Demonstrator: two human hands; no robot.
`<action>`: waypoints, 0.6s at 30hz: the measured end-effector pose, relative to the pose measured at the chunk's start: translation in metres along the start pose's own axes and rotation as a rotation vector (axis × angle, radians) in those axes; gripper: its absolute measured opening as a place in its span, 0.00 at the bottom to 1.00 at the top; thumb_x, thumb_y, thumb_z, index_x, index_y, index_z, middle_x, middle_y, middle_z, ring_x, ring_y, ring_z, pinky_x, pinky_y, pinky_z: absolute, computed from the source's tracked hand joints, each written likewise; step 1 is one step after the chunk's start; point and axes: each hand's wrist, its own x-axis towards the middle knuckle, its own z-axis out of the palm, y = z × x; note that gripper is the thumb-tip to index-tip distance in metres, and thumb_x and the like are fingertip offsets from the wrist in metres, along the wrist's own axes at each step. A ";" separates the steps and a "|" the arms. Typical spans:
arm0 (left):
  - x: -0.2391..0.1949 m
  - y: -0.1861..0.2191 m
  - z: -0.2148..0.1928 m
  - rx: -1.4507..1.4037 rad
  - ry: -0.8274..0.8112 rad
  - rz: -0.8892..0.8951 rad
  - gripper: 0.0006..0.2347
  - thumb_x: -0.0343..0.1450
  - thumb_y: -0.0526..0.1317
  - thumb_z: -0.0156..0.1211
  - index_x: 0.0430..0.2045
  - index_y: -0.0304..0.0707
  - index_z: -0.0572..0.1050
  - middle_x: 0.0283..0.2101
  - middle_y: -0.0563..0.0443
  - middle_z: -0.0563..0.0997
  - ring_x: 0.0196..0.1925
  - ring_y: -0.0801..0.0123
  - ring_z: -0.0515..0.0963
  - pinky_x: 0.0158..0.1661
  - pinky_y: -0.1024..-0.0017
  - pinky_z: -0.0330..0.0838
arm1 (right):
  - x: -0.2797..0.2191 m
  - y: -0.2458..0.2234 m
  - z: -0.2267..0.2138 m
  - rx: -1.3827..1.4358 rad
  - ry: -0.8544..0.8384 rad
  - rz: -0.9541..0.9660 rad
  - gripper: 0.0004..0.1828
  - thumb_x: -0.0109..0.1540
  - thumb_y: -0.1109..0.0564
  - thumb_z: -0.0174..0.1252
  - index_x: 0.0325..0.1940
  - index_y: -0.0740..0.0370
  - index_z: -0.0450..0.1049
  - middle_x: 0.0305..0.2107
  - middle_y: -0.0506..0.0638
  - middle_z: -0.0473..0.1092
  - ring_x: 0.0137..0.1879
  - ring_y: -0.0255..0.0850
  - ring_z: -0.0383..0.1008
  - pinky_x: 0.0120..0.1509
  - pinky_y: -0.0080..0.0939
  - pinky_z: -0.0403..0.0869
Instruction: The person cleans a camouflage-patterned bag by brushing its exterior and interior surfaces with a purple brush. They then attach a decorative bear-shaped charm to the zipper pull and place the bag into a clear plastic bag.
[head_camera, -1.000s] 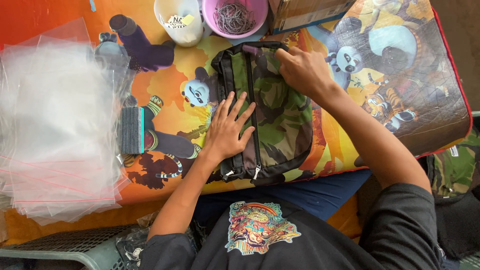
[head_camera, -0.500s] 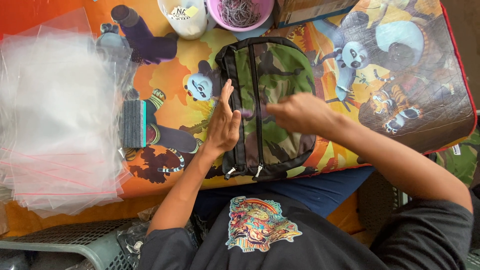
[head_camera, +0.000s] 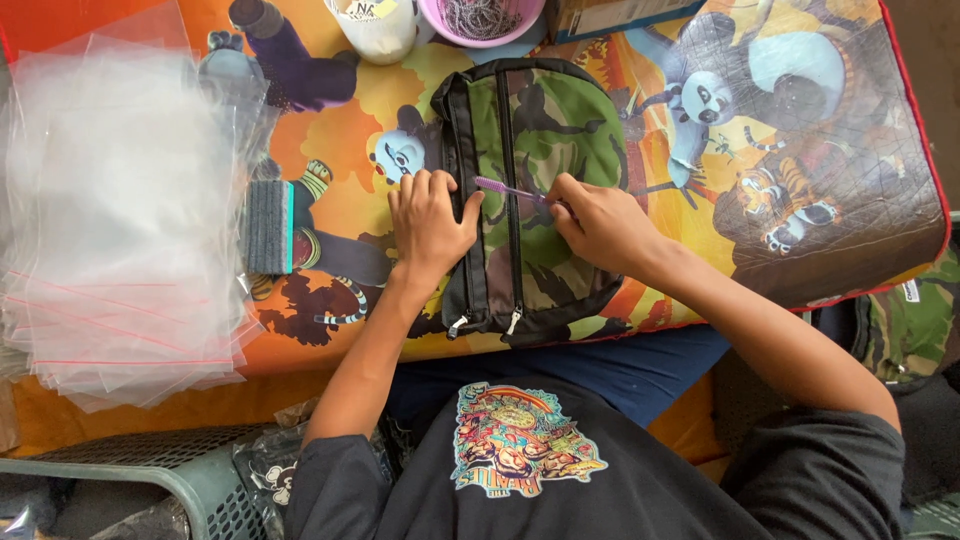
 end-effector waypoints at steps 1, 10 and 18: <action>0.001 -0.001 0.003 0.039 -0.040 0.007 0.16 0.69 0.58 0.60 0.28 0.48 0.69 0.30 0.57 0.66 0.36 0.63 0.68 0.37 0.64 0.60 | 0.001 0.003 0.008 -0.008 0.033 -0.003 0.08 0.67 0.49 0.46 0.48 0.50 0.62 0.29 0.57 0.70 0.32 0.65 0.74 0.36 0.67 0.73; 0.007 -0.010 -0.001 0.043 -0.093 0.091 0.10 0.72 0.47 0.54 0.24 0.44 0.68 0.27 0.55 0.65 0.34 0.60 0.69 0.38 0.63 0.59 | -0.003 0.020 0.051 -0.293 0.277 -0.188 0.05 0.63 0.53 0.47 0.43 0.50 0.63 0.26 0.49 0.64 0.25 0.54 0.74 0.27 0.53 0.73; 0.006 -0.008 -0.008 0.056 0.012 0.181 0.10 0.74 0.45 0.50 0.24 0.43 0.67 0.29 0.56 0.58 0.34 0.63 0.62 0.39 0.65 0.55 | -0.023 -0.009 0.007 -0.458 0.276 -0.476 0.10 0.61 0.59 0.54 0.47 0.57 0.71 0.26 0.51 0.68 0.22 0.44 0.76 0.25 0.43 0.75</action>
